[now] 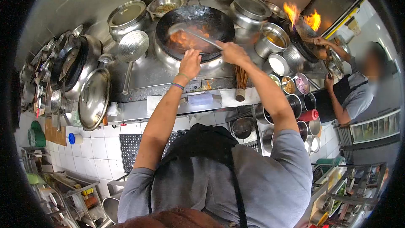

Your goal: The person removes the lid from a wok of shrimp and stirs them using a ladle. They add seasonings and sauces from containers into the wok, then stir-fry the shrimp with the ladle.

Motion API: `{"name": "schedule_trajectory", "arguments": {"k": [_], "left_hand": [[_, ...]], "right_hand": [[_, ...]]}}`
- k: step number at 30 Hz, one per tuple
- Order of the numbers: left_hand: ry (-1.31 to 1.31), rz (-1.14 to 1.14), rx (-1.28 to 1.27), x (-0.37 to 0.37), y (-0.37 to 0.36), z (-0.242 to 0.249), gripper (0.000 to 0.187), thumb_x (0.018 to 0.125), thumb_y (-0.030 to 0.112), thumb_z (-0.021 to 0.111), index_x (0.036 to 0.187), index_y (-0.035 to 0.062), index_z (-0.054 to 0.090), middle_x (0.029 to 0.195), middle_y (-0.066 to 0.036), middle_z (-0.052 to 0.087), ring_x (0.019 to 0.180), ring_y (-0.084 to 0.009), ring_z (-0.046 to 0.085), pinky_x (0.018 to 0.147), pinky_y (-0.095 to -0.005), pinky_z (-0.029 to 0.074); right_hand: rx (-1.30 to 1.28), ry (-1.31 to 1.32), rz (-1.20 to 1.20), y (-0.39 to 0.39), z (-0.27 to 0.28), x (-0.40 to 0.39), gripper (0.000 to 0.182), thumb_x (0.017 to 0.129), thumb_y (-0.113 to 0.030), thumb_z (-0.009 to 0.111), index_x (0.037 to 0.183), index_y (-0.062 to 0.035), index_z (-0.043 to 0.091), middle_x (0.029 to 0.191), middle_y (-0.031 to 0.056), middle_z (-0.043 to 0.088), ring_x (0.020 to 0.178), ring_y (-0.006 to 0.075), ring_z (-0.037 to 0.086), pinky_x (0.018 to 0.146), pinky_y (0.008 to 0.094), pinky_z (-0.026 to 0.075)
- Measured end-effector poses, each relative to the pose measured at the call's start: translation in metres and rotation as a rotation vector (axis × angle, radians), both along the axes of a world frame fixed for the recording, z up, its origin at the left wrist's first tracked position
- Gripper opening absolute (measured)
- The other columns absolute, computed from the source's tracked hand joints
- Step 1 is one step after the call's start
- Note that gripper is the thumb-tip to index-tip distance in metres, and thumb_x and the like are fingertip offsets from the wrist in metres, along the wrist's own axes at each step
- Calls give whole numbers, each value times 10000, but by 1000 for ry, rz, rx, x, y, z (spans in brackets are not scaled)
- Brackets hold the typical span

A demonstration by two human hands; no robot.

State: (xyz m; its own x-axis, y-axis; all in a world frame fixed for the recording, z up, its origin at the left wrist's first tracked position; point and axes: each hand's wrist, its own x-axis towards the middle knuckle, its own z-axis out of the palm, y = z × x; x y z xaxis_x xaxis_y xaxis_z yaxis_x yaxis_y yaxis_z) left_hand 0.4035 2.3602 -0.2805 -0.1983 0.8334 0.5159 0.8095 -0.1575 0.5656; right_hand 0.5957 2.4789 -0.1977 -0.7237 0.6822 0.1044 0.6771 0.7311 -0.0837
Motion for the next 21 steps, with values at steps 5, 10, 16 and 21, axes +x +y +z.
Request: {"name": "schedule_trajectory", "arguments": {"k": [5, 10, 16, 21], "left_hand": [[-27, 10, -71, 3, -1, 18, 363, 1021, 367, 541, 1088, 43, 690, 1112, -195, 660, 1111, -379, 590, 952, -478, 494], [19, 39, -228, 1, 14, 26, 478, 991, 505, 541, 1014, 75, 748, 1048, -183, 722, 1068, -379, 643, 892, -517, 522], [-2, 93, -205, 7, 23, 21, 532, 960, 562, 559, 916, 78, 776, 974, -184, 741, 1032, -374, 665, 859, -536, 526], [20, 60, -289, 19, -21, 50, 481, 944, 483, 619, 833, 34, 751, 908, -199, 726, 948, -391, 663, 808, -533, 528]], "right_hand": [[16, 50, -126, -55, 48, 62, 629, 908, -102, 625, 1508, -215, 473, 1183, 233, 671, 1041, 438, 673, 904, 515, 543], [-76, 55, -179, -105, 103, 142, 617, 908, -69, 637, 1496, -189, 495, 1123, 301, 677, 1037, 466, 660, 892, 551, 522], [-118, -28, -164, -100, 49, 129, 584, 913, -118, 617, 1483, -183, 510, 1117, 286, 689, 1022, 466, 666, 920, 546, 523], [-188, -69, -193, -104, 57, 103, 564, 921, -134, 615, 1475, -180, 517, 1127, 283, 687, 1033, 477, 660, 936, 551, 515]]}}
